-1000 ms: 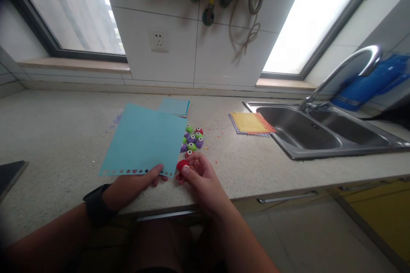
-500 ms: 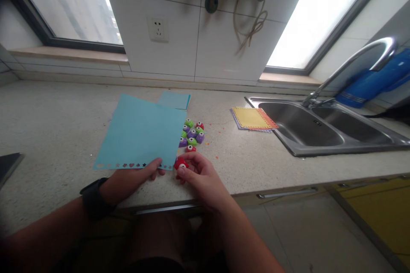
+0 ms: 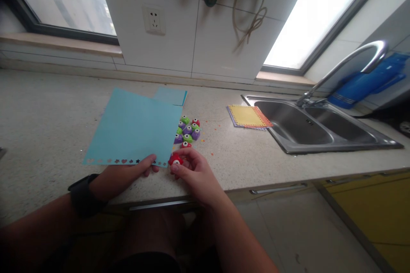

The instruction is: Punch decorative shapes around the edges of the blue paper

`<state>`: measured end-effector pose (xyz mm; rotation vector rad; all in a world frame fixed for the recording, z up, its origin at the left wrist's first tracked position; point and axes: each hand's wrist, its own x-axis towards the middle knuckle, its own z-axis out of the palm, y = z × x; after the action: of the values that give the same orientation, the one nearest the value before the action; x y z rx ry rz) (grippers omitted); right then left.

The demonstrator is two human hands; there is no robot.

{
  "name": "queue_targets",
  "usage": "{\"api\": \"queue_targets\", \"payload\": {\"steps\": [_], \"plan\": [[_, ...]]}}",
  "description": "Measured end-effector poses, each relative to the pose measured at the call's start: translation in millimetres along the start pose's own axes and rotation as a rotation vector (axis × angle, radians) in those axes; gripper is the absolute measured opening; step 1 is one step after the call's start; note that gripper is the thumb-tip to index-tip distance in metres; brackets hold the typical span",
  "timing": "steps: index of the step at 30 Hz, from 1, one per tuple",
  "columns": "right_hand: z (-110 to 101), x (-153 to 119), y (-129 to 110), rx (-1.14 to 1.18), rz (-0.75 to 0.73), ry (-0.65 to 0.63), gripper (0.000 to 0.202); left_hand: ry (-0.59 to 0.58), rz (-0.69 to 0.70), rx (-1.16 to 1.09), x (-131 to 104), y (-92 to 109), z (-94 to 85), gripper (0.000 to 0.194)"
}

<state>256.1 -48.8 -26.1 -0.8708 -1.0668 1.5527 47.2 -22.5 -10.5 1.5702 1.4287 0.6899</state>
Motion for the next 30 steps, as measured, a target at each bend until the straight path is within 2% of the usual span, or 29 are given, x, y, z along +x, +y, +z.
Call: {"api": "queue_targets", "payload": {"steps": [8,19,24,30], "plan": [[-1.7,2.4,0.3,0.006,0.059,-0.037,0.032,-0.008,-0.002,-0.001,-2.2,7.2,-1.1,0.039],[1.6,7.3,-10.3,-0.076,0.150,-0.086,0.025,-0.004,0.128,-0.018,0.1,-11.2,3.4,0.038],[2.0,8.0,-11.0,-0.079,0.165,-0.099,0.025,0.014,0.185,0.027,0.7,-10.8,3.2,0.038],[0.8,9.1,-10.4,-0.096,0.166,-0.094,0.026,-0.007,0.135,-0.016,-1.4,-5.3,3.6,0.037]]}}
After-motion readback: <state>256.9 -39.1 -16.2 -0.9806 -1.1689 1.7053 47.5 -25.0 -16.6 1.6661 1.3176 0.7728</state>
